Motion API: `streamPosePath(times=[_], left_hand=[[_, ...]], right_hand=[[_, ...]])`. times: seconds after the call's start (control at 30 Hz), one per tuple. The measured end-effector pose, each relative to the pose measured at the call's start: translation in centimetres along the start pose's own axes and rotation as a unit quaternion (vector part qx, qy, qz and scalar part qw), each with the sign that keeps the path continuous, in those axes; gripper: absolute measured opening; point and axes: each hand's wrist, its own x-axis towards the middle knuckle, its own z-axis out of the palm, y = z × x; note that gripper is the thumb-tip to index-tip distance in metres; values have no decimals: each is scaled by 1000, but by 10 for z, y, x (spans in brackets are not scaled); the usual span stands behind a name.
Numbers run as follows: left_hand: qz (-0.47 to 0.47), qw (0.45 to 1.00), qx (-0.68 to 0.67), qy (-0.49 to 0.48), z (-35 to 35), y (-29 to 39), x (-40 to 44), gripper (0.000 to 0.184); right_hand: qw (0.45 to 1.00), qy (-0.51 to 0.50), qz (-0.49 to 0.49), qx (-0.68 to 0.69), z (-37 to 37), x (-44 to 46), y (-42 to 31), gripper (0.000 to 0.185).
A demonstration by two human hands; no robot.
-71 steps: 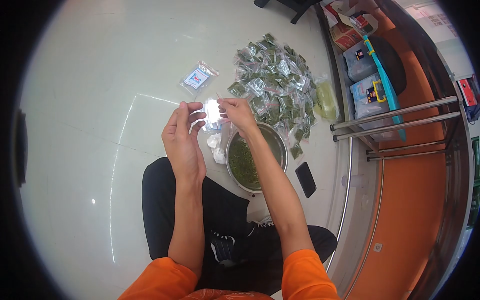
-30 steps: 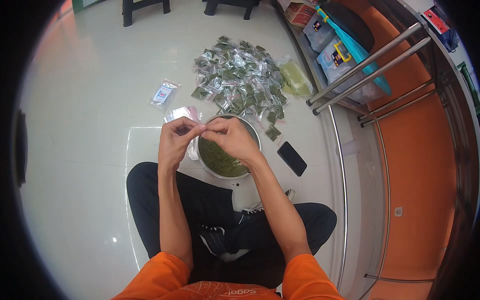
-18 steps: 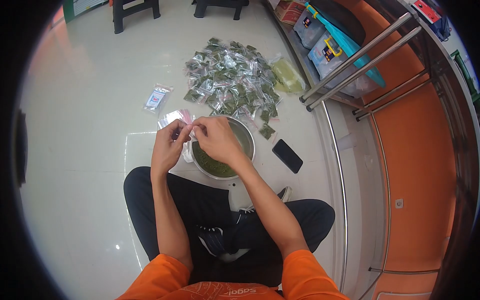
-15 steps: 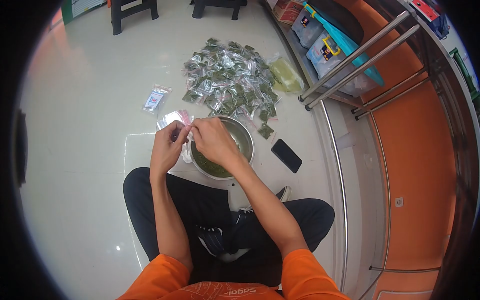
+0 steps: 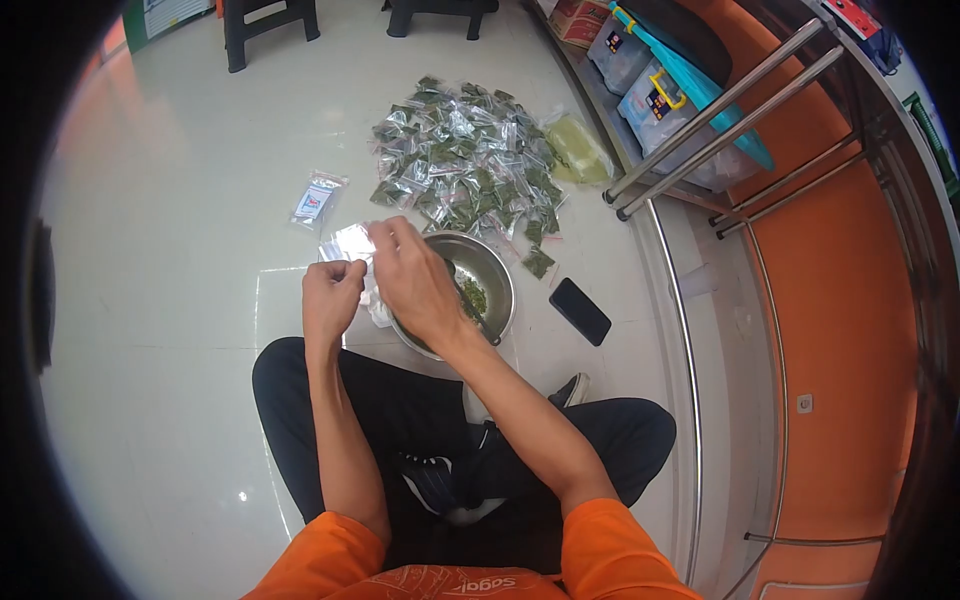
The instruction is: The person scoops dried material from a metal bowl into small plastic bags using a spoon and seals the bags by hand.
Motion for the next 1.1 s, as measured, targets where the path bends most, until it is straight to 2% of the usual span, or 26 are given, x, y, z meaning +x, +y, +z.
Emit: streamPosePath(times=[0.13,0.2,0.33,0.4,0.43,0.47,0.53,0.57,0.6,0.63,0.73,0.8,0.93,1.0,1.1], left_hand=[[-15,999,-28,42,2,-6,4,40],[-31,997,-64,42,1,-6,5,41],[-17,995,-90,36,0,-5,2,40],[30,996,-58,-61,-2,-3,-1,38],[30,996,-56,-58,-4,-3,-2,38],[40,990,-81,-104,-5,-4,-3,34],[58,970,-130,-196,-8,-4,-2,26],[64,968,-94,-222,-14,-4,0,15],[64,969,-94,-218,-15,7,-5,15],[217,972,-29,-85,-13,24,-13,28],[321,945,70,0,-10,28,-19,67],[371,919,134,11,6,15,-9,61],[397,906,141,28,17,9,-8,51],[419,895,145,51,21,10,-8,48],[445,882,131,85,25,13,-8,46]], right_hand=[[998,-25,-58,-4,9,-8,0,21],[997,-57,-14,44,9,-10,0,18],[997,-75,-1,27,17,-11,12,16],[990,-86,44,107,19,-3,23,17],[987,-79,70,124,18,0,27,18],[986,-79,68,127,16,0,31,18],[974,-102,126,159,6,3,35,17],[974,-91,129,161,1,1,38,18],[974,-93,126,162,-4,2,37,18],[974,-96,130,161,-11,2,34,20],[974,-115,119,155,-23,2,24,26],[978,-119,64,162,-27,0,17,21],[982,-111,63,142,-32,-4,15,18],[983,-84,102,125,-33,-5,17,18],[990,-72,67,102,-37,-7,15,20]])
